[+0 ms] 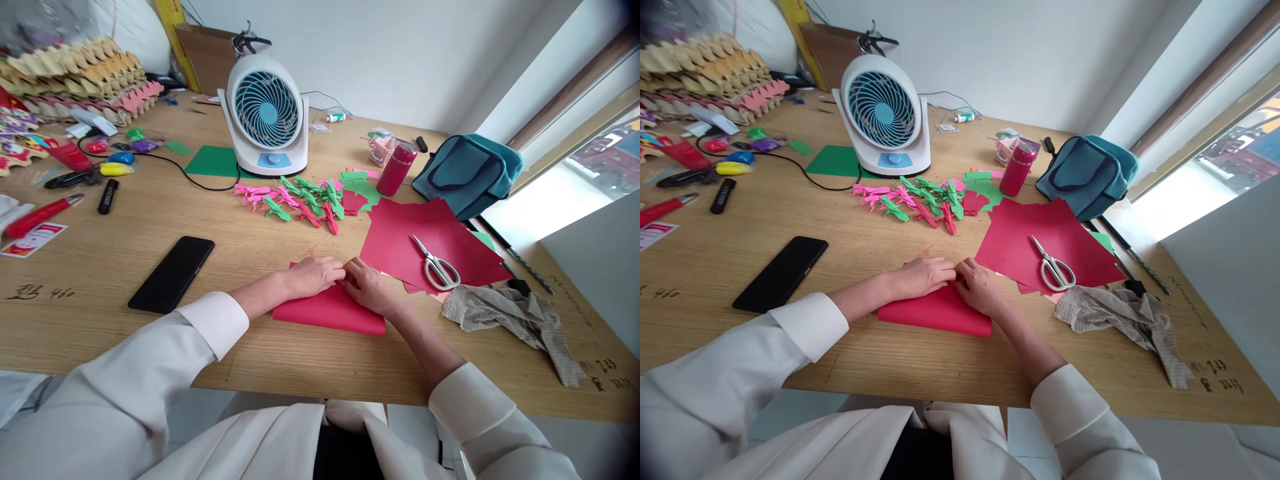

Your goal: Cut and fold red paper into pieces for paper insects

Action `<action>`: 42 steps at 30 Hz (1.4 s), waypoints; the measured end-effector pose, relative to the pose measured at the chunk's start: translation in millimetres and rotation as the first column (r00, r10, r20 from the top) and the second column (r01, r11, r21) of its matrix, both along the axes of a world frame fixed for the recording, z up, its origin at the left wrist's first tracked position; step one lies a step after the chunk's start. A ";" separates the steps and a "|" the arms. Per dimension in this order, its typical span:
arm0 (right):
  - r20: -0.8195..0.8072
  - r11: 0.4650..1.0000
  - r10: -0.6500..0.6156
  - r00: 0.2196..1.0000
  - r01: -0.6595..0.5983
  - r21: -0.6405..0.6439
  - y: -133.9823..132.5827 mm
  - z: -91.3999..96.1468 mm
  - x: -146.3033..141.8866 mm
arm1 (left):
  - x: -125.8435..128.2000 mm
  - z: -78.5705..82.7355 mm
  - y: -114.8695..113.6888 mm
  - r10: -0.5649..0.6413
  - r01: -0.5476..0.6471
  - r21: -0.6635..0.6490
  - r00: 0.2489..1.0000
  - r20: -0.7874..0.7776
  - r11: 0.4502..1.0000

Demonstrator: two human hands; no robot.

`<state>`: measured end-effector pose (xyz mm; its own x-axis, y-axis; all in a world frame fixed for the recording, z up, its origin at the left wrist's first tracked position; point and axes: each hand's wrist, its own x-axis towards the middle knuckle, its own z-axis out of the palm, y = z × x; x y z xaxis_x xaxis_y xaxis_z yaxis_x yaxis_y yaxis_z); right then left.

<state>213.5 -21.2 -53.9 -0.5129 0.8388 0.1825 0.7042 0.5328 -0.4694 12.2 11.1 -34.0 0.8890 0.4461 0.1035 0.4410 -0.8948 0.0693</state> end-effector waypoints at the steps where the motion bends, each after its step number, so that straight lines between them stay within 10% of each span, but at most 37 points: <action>1: 0.007 1.000 0.003 1.000 -0.003 0.025 -1.4 -0.9 -0.6 | -2.2 -2.7 -0.9 -0.007 0.007 0.000 1.000 0.019 1.000; 26: 0.030 0.996 0.069 0.997 -0.067 -0.056 -17.8 5.3 -2.8 | -31.8 0.4 -36.3 0.076 -0.091 -0.204 0.994 -0.079 0.975; 42: -0.014 0.996 0.088 0.996 -0.088 -0.027 -17.2 5.1 -4.1 | 25.9 -7.8 -67.8 0.443 -0.442 0.039 0.888 -0.124 0.896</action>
<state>209.4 -38.4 -48.8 -0.5829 0.7953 0.1664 0.6491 0.5790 -0.4934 38.1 -56.6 -41.8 0.6054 0.7958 0.0097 0.7958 -0.6052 -0.0206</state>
